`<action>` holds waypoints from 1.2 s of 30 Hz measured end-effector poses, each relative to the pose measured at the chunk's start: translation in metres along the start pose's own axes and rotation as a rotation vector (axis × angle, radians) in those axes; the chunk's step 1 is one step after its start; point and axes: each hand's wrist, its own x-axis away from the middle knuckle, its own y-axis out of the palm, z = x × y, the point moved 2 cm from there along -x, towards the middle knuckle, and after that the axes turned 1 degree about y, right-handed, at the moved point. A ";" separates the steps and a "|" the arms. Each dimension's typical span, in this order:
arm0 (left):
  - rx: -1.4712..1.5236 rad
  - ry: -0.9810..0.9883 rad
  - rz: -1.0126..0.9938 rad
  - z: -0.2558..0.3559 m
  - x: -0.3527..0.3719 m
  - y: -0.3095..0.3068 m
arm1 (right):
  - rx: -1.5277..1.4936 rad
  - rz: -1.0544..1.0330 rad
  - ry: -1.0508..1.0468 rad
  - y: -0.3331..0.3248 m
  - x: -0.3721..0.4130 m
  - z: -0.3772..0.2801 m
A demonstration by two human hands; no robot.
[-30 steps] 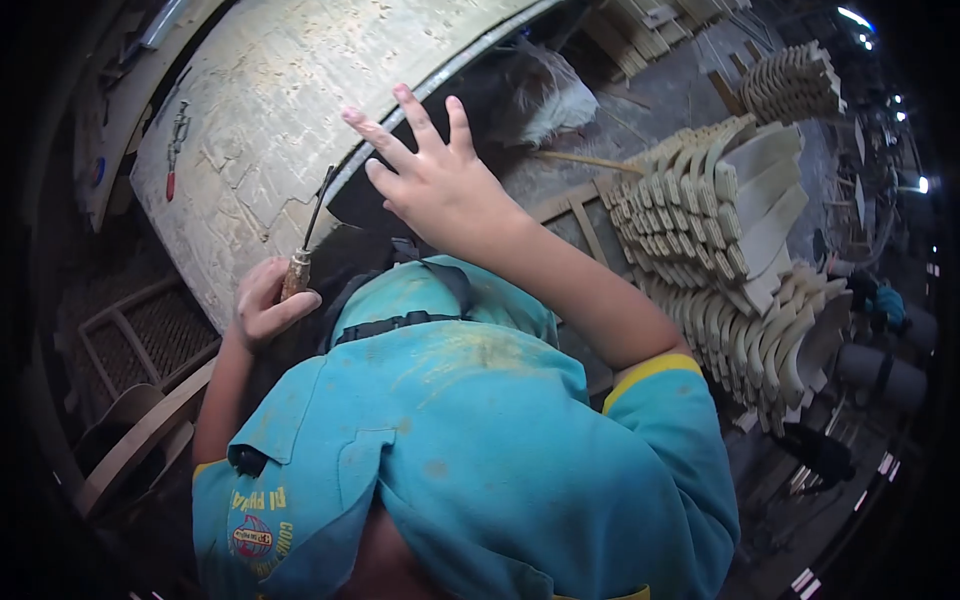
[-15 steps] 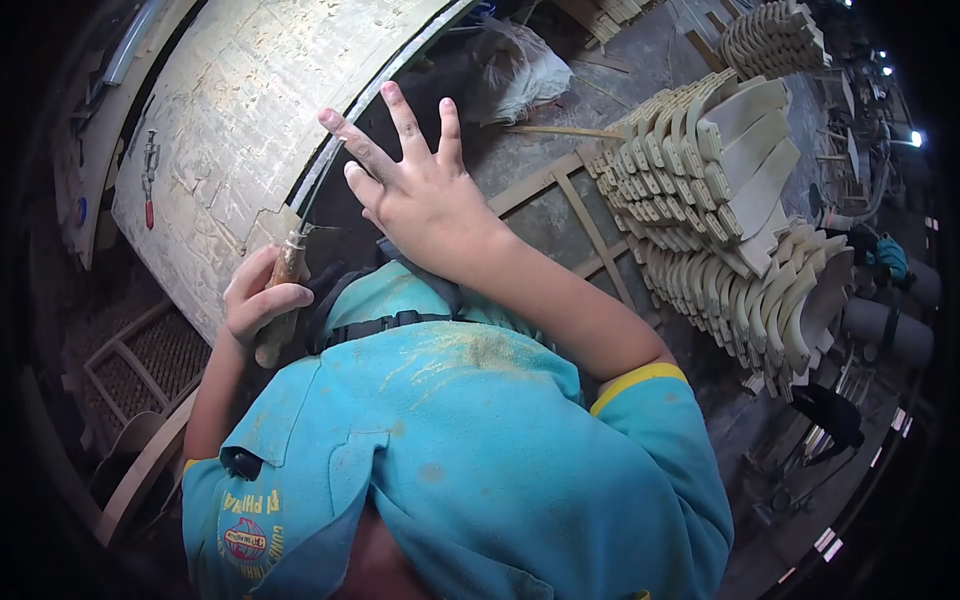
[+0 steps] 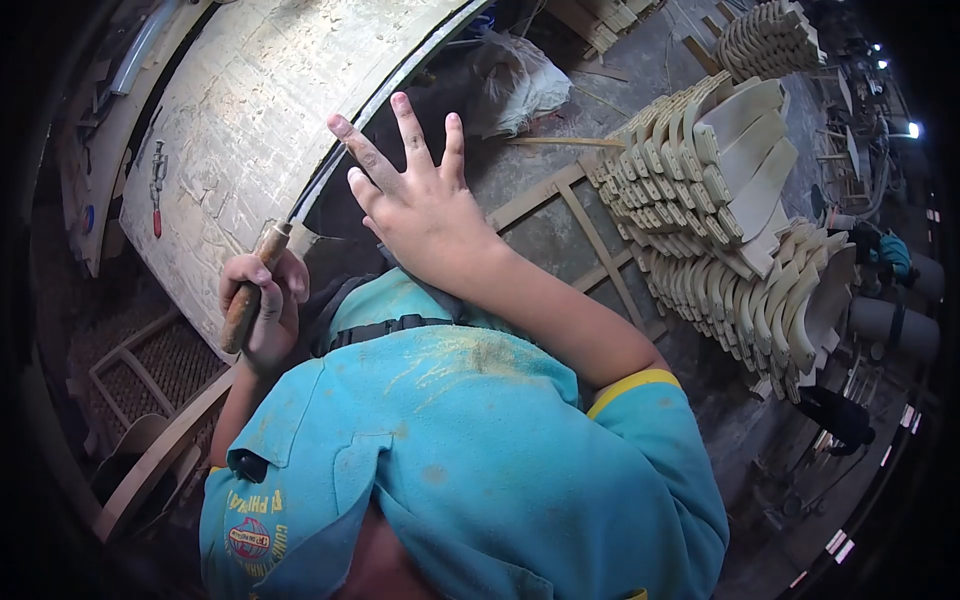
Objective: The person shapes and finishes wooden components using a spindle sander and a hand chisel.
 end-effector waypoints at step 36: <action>-1.147 0.300 -0.398 0.030 -0.032 0.039 | 0.067 -0.038 -0.023 0.010 0.003 0.002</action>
